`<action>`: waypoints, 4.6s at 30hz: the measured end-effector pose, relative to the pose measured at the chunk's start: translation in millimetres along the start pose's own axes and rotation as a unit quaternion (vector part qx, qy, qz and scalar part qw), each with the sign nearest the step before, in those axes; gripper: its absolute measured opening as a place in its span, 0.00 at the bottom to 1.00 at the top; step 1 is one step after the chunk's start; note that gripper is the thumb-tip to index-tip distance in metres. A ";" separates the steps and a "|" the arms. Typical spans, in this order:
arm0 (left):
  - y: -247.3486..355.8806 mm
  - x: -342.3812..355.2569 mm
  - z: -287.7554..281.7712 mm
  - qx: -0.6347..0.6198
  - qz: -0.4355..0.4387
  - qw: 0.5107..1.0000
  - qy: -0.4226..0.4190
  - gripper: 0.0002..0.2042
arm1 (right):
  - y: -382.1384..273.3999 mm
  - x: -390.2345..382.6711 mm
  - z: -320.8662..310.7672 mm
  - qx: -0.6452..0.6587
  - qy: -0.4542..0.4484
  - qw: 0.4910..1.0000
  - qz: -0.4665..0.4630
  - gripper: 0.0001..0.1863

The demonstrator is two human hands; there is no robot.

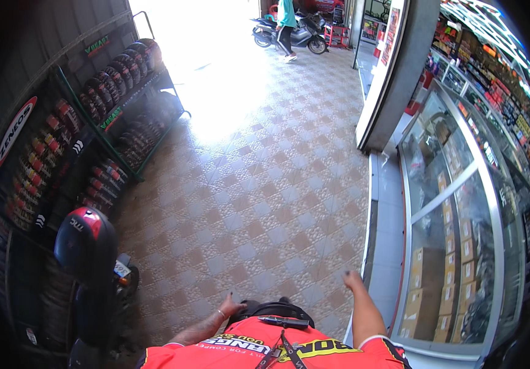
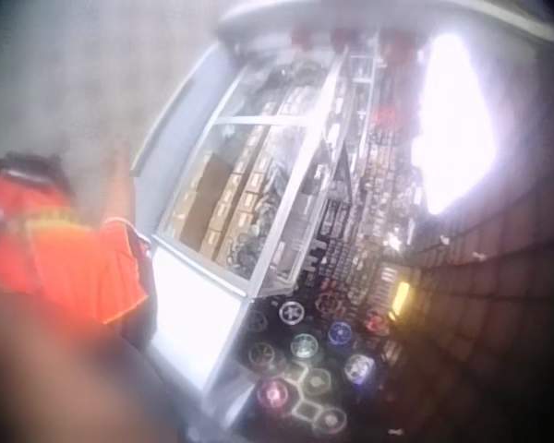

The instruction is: The person removes a front fairing panel from a scooter using a screwdriver and a pry tool, then places the panel on the floor. They briefly inspect the exposed engine area with a portable work light before setting the light down.

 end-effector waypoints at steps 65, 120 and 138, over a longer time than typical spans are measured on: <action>1763.2 1165.7 -186.1 0.001 -0.017 0.999 -0.033 0.52 | -97.9 1834.1 -839.7 -0.036 -0.124 0.986 0.102 0.31; 3096.2 1962.3 -412.8 0.083 -0.009 0.993 -0.089 0.60 | -232.0 3013.2 -1412.0 -0.010 -0.298 0.908 0.294 0.31; 3474.3 2187.9 -475.3 0.001 -0.030 0.999 -0.009 0.60 | -428.3 3766.4 -1764.8 0.082 0.013 0.996 -0.014 0.23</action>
Point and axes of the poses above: each hand's wrist, its own x-axis towards the middle knuckle, its own z-axis out of the palm, y = z × x, the point moved 10 cm from there along x, towards the middle knuckle, and after that the axes turned 7 degrees about -z, right-handed, at the moved point
